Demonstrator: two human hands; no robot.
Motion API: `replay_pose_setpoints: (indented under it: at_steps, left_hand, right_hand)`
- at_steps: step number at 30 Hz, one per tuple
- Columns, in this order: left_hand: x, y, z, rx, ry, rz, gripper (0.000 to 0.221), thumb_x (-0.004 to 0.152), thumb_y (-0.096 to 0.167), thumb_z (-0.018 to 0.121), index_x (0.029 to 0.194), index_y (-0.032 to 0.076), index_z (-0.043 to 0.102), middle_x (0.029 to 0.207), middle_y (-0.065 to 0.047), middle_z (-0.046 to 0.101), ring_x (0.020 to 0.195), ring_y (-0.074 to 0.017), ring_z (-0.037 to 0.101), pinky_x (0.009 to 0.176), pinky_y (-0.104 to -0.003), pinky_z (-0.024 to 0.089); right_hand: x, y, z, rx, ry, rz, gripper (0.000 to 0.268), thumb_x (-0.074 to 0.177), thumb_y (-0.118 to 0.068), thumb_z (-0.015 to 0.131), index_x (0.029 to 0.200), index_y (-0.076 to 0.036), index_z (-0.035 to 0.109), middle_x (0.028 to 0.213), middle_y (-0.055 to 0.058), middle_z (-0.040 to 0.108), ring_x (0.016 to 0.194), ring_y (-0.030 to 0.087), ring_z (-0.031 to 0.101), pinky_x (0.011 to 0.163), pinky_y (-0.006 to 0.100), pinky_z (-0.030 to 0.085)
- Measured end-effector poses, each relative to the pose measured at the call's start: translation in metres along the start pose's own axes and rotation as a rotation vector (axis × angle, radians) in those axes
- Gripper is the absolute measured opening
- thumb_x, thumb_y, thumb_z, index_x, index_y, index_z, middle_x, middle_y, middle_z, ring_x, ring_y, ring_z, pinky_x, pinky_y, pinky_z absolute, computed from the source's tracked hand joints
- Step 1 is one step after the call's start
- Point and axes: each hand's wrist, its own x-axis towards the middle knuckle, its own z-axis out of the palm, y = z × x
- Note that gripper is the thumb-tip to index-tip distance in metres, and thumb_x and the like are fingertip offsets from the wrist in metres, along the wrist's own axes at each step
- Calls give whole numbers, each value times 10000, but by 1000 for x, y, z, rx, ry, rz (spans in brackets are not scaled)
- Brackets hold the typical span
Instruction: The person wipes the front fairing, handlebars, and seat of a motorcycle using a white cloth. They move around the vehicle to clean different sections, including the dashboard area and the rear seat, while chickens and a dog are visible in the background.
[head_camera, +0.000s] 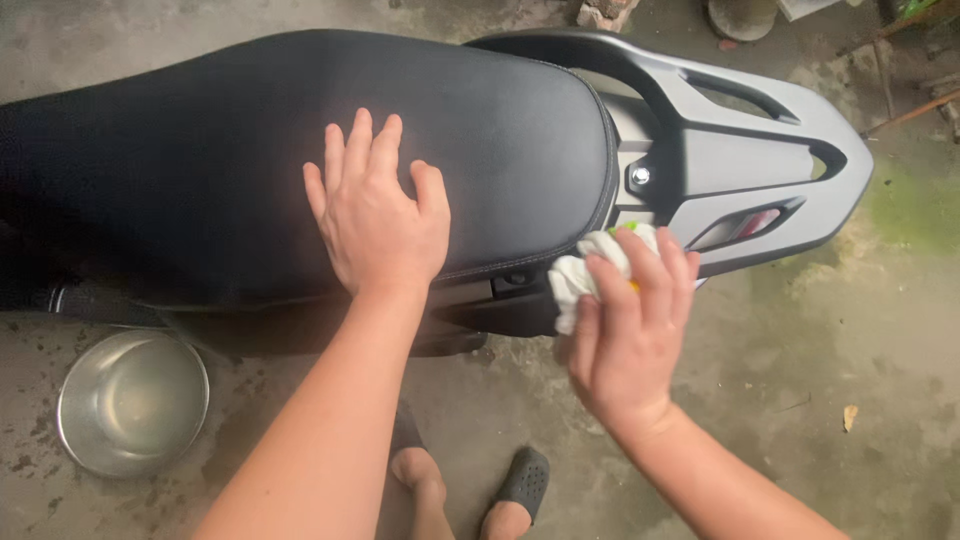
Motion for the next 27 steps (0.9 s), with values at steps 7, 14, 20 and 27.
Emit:
replay_pose_setpoints:
  at_steps: [7, 14, 20, 27]
  left_hand:
    - [0, -10, 7, 17, 85, 95, 474, 905, 245, 562, 1340, 129, 711, 1463, -132, 606, 1408, -374, 455, 1152, -606, 262]
    - [-3, -3, 7, -1, 75, 54, 466, 906, 232, 532, 1319, 114, 716, 1454, -131, 613, 1413, -379, 445, 1179, -600, 233]
    - [-3, -4, 6, 9, 94, 88, 464, 894, 235, 565, 1310, 121, 734, 1439, -135, 630, 1384, -383, 482, 1148, -601, 270]
    - [-1, -2, 6, 3, 75, 53, 454, 913, 219, 555, 1323, 114, 722, 1452, -133, 619, 1413, -372, 453, 1179, -586, 230]
  right_hand:
    - [6, -17, -1, -98, -255, -380, 327, 1048, -197, 468, 1333, -176, 626, 1499, 88, 561, 1350, 408, 549, 1153, 541, 380]
    - [6, 70, -23, -142, 38, -156, 338, 1096, -226, 414, 1279, 0, 585, 1410, 283, 570, 1342, 568, 509, 1171, 667, 380]
    - [23, 22, -19, -10, -45, -55, 303, 1022, -137, 525, 1267, -1, 639, 1293, 204, 637, 1264, 456, 569, 1092, 581, 415]
    - [10, 97, -38, -127, -90, -169, 280, 1020, -144, 556, 1260, -17, 623, 1360, 210, 629, 1346, 488, 549, 1206, 636, 364]
